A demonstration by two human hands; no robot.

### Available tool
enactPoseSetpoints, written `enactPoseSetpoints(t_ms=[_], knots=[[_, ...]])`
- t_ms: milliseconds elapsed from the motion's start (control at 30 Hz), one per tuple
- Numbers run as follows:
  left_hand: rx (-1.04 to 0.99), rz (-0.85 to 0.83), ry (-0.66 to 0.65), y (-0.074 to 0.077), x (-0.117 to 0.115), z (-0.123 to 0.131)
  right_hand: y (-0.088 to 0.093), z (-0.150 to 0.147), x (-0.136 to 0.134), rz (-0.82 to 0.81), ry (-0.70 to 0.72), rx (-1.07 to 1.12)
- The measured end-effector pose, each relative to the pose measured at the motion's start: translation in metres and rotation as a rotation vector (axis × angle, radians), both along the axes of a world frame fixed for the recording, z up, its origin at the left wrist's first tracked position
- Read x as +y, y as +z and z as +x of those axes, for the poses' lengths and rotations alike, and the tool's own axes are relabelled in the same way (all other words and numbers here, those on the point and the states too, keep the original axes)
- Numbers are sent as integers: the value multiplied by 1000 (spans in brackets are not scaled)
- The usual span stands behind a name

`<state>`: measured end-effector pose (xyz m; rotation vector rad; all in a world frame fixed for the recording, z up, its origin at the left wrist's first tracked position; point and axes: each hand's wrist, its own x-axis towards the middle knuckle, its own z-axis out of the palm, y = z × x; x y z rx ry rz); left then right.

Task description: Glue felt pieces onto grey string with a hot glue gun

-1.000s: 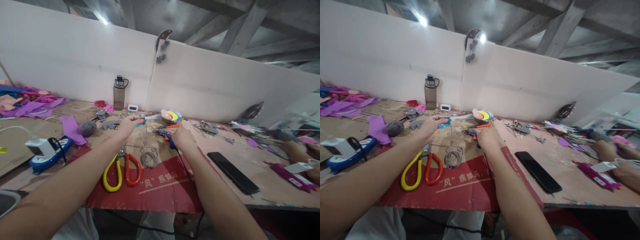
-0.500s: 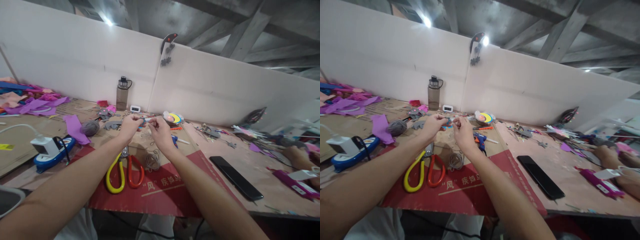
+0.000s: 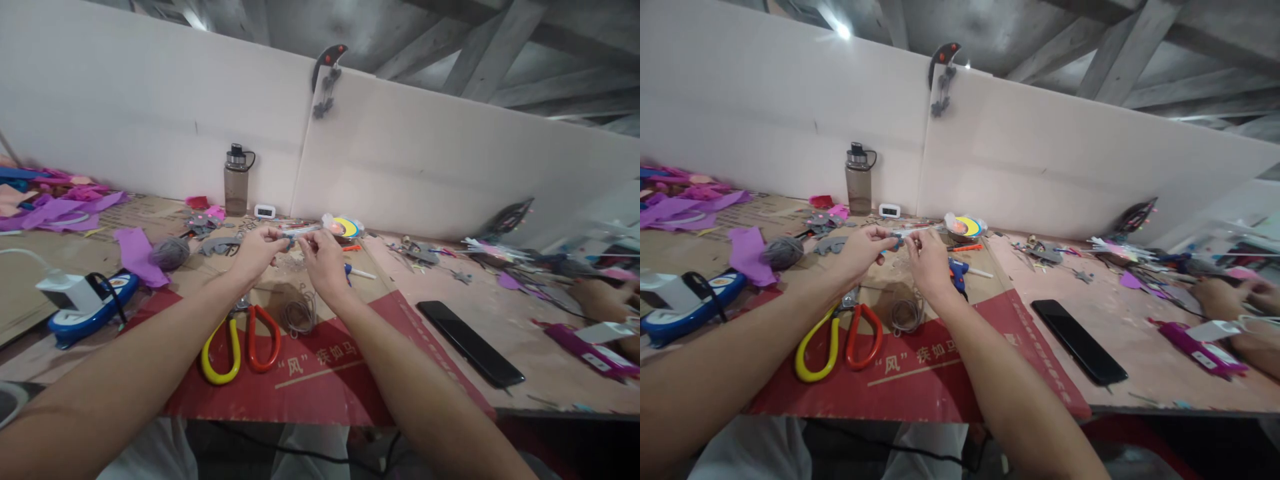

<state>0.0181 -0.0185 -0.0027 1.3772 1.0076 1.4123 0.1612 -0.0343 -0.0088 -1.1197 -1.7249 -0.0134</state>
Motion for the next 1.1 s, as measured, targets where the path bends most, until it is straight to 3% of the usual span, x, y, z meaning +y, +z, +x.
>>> enactPoseSetpoints(t_ms=[467,1100], knots=[[-3,37,-136,-2,-2,3,-2,2,2,-27,-30,56],[1,29,-128,-1,-5,6,0,0,0,14,-86,16]])
